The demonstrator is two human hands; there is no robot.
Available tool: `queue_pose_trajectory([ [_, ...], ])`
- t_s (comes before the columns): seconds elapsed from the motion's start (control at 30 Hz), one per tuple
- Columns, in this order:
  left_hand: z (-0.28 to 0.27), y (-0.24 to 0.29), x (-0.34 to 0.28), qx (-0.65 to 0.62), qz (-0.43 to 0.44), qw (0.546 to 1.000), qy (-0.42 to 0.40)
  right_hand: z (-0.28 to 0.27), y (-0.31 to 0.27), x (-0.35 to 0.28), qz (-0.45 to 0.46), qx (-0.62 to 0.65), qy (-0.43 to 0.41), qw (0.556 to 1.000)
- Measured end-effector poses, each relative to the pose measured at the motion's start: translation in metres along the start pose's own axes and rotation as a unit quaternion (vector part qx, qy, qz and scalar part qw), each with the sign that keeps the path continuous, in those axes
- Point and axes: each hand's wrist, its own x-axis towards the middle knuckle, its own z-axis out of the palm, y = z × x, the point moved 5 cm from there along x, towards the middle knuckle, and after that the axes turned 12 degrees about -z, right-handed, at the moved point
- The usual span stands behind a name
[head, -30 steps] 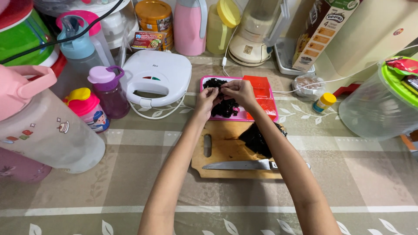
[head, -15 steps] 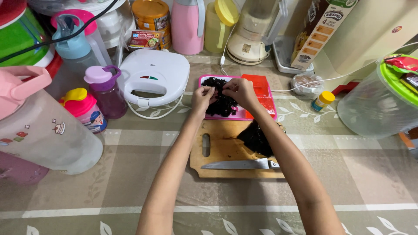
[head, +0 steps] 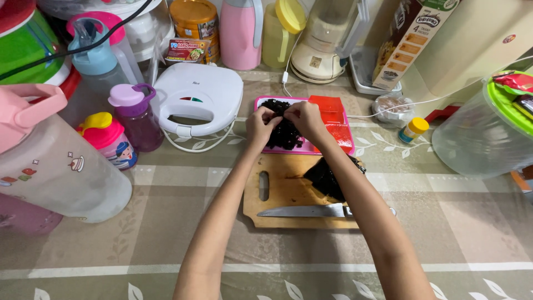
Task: Cutting a block of dark jelly into small pieces on a wooden board using a knife
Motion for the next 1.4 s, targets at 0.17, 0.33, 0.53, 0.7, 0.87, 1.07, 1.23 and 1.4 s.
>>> queue_pose_trajectory([
  [0.17, -0.005, 0.011, -0.011, 0.049, 0.053, 0.997, 0.004, 0.045, 0.064, 0.004, 0.004, -0.079, -0.038, 0.996],
  [0.33, -0.008, 0.028, -0.022, 0.107, 0.099, 0.989, 0.001, 0.065, 0.079, 0.002, 0.018, -0.072, -0.099, 0.992],
  [0.53, 0.002, 0.019, -0.019, 0.146, 0.103, 0.983, -0.029, 0.040, 0.025, -0.012, 0.011, -0.056, -0.115, 0.992],
  [0.7, -0.008, 0.032, -0.031, 0.157, 0.130, 0.979, -0.014, 0.011, 0.010, -0.013, 0.019, -0.046, -0.056, 0.997],
  [0.87, -0.005, 0.030, -0.031, 0.155, 0.154, 0.976, -0.003, -0.007, 0.015, -0.013, -0.016, -0.038, -0.031, 0.999],
  [1.07, -0.030, 0.051, -0.074, 0.231, 0.210, 0.950, 0.022, -0.077, -0.068, -0.069, -0.054, 0.039, -0.075, 0.995],
  [1.23, -0.056, 0.057, -0.138, 0.224, 0.222, 0.949, 0.020, -0.112, -0.117, -0.118, -0.055, 0.044, -0.242, 0.968],
  [1.4, -0.070, 0.051, -0.191, 0.198, 0.151, 0.967, -0.054, -0.104, -0.098, -0.132, -0.082, -0.007, -0.317, 0.945],
])
